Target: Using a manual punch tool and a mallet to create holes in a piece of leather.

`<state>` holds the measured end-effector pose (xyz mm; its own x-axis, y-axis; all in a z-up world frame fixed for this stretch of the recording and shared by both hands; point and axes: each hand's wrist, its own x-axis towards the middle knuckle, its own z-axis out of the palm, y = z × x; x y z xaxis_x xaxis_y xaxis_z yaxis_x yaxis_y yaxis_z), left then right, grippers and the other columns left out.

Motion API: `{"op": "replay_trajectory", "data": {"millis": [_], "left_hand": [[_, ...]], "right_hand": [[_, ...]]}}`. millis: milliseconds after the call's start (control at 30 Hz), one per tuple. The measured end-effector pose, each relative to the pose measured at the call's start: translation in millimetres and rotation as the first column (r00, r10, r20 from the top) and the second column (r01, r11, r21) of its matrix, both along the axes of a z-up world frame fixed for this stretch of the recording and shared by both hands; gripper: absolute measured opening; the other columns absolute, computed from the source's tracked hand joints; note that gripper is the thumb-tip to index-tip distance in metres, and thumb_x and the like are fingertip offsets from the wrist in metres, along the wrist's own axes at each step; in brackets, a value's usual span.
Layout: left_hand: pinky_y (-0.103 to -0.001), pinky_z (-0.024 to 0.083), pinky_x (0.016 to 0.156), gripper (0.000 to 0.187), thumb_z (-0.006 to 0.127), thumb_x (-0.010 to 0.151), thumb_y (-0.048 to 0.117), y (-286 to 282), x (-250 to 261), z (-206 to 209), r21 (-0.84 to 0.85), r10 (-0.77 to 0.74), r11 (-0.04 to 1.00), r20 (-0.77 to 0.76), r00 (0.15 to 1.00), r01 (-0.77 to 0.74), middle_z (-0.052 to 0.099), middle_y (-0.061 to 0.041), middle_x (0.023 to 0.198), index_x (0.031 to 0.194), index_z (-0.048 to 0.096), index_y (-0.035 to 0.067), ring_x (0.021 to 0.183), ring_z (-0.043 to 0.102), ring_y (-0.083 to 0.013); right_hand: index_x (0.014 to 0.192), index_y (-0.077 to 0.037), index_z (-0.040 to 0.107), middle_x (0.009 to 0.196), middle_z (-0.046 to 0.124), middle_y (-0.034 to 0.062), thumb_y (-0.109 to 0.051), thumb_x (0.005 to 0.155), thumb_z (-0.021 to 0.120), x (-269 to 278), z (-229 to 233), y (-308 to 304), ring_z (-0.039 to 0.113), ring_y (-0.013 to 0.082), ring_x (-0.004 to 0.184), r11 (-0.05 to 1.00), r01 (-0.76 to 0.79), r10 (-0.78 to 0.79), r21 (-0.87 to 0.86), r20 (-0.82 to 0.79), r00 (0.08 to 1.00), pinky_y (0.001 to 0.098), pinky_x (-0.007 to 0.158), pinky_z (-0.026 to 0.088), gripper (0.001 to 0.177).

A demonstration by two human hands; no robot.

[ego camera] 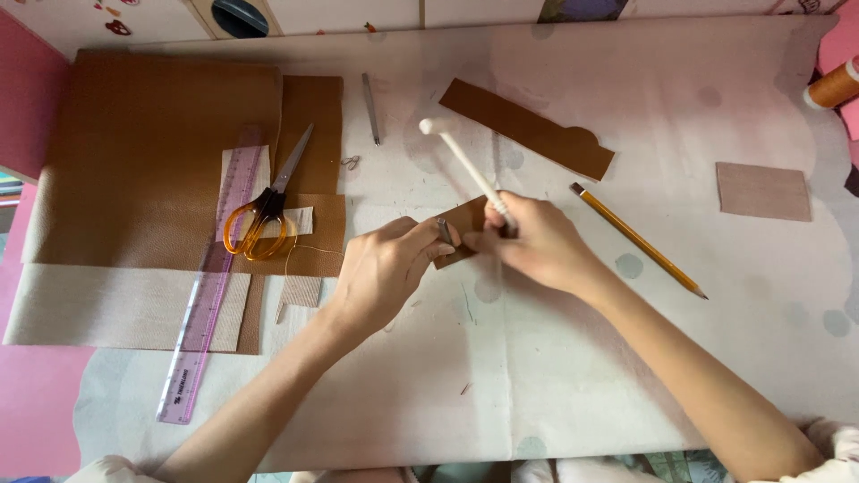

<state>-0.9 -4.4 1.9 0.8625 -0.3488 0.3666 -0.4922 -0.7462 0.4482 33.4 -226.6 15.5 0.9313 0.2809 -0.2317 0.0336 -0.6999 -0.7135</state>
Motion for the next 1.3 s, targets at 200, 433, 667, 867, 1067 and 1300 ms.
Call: {"op": "replay_trajectory", "data": {"millis": [200,433,667,867,1067,1300], "left_hand": [[-0.032,0.055,0.052,0.023,0.061,0.101,0.039,-3,-1,-8,0.065,0.038,0.997,0.071,0.997,-0.043,0.065,0.001,0.064,0.092,0.069,0.02,0.058,0.067,-0.0201],[-0.029,0.039,0.046,0.014,0.063,0.099,0.014,-3,0,-2,-0.041,-0.006,0.999,0.132,0.991,0.011,0.064,0.01,0.076,0.088,0.066,0.023,0.068,0.056,-0.0145],[-0.036,0.044,0.046,0.012,0.062,0.094,0.005,-2,3,-8,-0.025,-0.052,0.998,0.15,0.987,0.056,0.064,0.003,0.09,0.094,0.068,0.015,0.071,0.057,-0.0213],[-0.036,0.043,0.055,0.016,0.053,0.084,-0.006,-1,2,-8,-0.001,-0.094,0.995,0.182,0.979,0.096,0.055,-0.002,0.078,0.081,0.056,0.009,0.067,0.049,-0.0236],[-0.035,0.052,0.069,0.011,0.057,0.101,0.008,-3,-1,3,-0.122,-0.152,0.979,0.103,0.983,0.164,0.073,0.004,0.089,0.091,0.062,0.01,0.071,0.06,-0.0223],[-0.035,0.053,0.07,0.01,0.065,0.094,0.005,-5,-1,-2,-0.067,-0.111,0.99,0.149,0.983,0.122,0.072,0.003,0.082,0.086,0.063,0.01,0.072,0.06,-0.0222]], "right_hand": [[0.067,-0.011,0.055,0.051,0.041,0.0012,-0.035,0.111,0.041,-30,72,-39,0.038,0.0128,0.049,0.961,-0.092,0.067,0.262,0.104,0.992,0.0269,0.048,0.036,0.052],[0.073,-0.012,0.043,0.064,0.04,0.0032,-0.029,0.107,0.04,-89,92,-80,0.039,0.0187,0.056,0.974,-0.093,-0.046,0.207,0.577,0.815,0.0332,0.057,0.033,0.037],[0.089,-0.023,0.057,0.052,0.053,-0.0032,-0.034,0.096,0.057,-92,65,-85,0.049,0.0208,0.043,0.853,0.097,0.214,-0.513,0.513,0.832,0.0376,0.047,0.039,0.014],[0.08,-0.018,0.048,0.053,0.05,-0.0047,-0.038,0.098,0.058,-89,52,-65,0.054,0.0209,0.048,0.85,-0.016,0.389,-0.527,0.606,0.694,0.0383,0.045,0.04,0.029],[0.053,-0.002,0.022,0.047,0.03,0.0089,0.002,0.09,0.028,-108,108,-51,0.021,0.0193,0.045,0.996,-0.027,-0.06,0.087,0.85,0.523,0.0326,0.046,0.017,0.038],[0.094,-0.026,0.06,0.051,0.056,-0.0018,-0.034,0.094,0.06,-84,46,-99,0.054,0.0243,0.048,0.838,0.103,0.3,-0.536,0.61,0.733,0.0429,0.049,0.041,0.009]]}}
